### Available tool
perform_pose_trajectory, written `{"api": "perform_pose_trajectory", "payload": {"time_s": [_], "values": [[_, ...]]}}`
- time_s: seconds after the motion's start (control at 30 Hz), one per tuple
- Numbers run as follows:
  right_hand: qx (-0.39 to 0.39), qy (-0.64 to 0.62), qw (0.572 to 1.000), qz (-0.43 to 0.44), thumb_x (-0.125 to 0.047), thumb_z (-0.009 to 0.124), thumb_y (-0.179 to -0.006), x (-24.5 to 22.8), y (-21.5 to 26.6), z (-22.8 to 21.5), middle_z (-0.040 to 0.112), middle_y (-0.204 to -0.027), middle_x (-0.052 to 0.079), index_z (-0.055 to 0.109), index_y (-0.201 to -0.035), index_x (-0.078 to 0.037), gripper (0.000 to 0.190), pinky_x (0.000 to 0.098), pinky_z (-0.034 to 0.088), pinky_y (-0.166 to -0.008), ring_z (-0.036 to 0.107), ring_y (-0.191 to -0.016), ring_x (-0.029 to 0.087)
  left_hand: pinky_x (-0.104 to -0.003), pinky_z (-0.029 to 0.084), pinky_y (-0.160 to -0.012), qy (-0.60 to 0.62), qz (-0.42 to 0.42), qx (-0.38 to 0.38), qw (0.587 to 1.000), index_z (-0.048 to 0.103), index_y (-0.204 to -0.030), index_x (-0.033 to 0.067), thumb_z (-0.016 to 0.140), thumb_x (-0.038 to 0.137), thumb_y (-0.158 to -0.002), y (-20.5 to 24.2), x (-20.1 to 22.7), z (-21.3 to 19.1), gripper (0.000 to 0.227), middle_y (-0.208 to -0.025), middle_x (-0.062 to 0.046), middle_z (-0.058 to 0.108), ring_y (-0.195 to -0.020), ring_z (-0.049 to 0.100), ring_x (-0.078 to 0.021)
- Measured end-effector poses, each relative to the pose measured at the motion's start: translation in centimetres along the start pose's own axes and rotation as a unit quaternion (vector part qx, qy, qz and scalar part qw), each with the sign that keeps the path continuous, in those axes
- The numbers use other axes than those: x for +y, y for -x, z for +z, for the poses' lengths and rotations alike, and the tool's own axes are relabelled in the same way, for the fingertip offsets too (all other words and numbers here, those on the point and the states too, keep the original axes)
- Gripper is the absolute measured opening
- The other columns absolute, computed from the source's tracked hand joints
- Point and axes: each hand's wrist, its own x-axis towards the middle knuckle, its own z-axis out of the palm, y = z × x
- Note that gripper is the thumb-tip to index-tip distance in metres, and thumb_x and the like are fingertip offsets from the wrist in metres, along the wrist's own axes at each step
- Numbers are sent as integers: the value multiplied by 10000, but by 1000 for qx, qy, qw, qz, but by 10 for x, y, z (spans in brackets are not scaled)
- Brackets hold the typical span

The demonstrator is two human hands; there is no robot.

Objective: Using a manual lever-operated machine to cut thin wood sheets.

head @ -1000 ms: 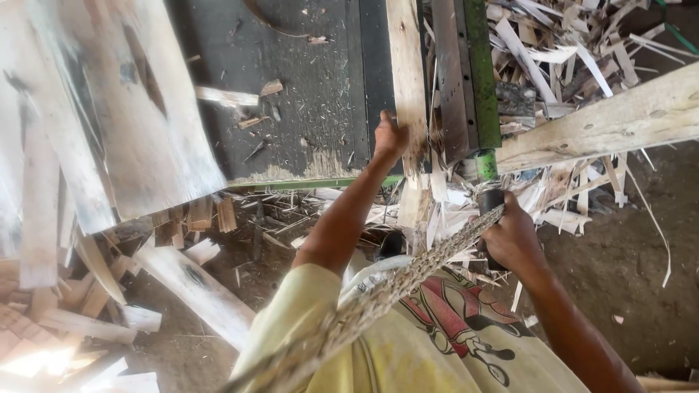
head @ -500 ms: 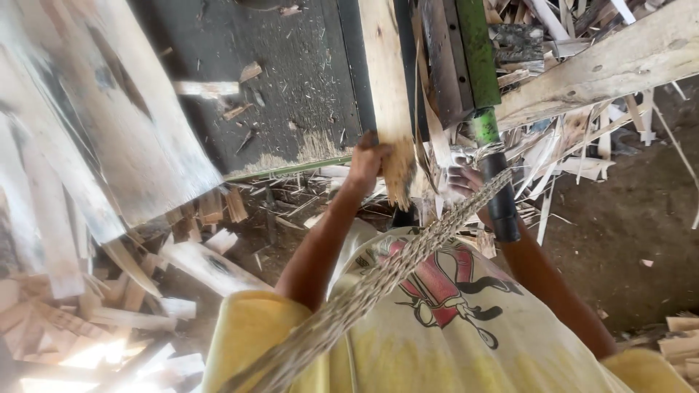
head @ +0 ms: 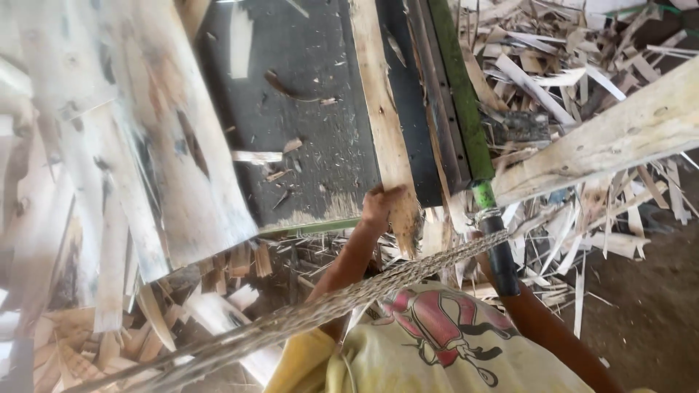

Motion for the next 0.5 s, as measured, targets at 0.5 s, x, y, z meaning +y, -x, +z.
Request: {"api": "perform_pose_trajectory", "payload": {"time_s": [0.5], "values": [[-99,323,939,-63,-52,658,-879,-60,55,47,603,-1339,183,425,-1461,33,633,353,588,-906,667,-1095,221,-507,588,-987,18,-34,-51,998,327,-1541,9,678,189,-942,-23,84,18,717,-1235,-220,670,-1119,675,-346]]}}
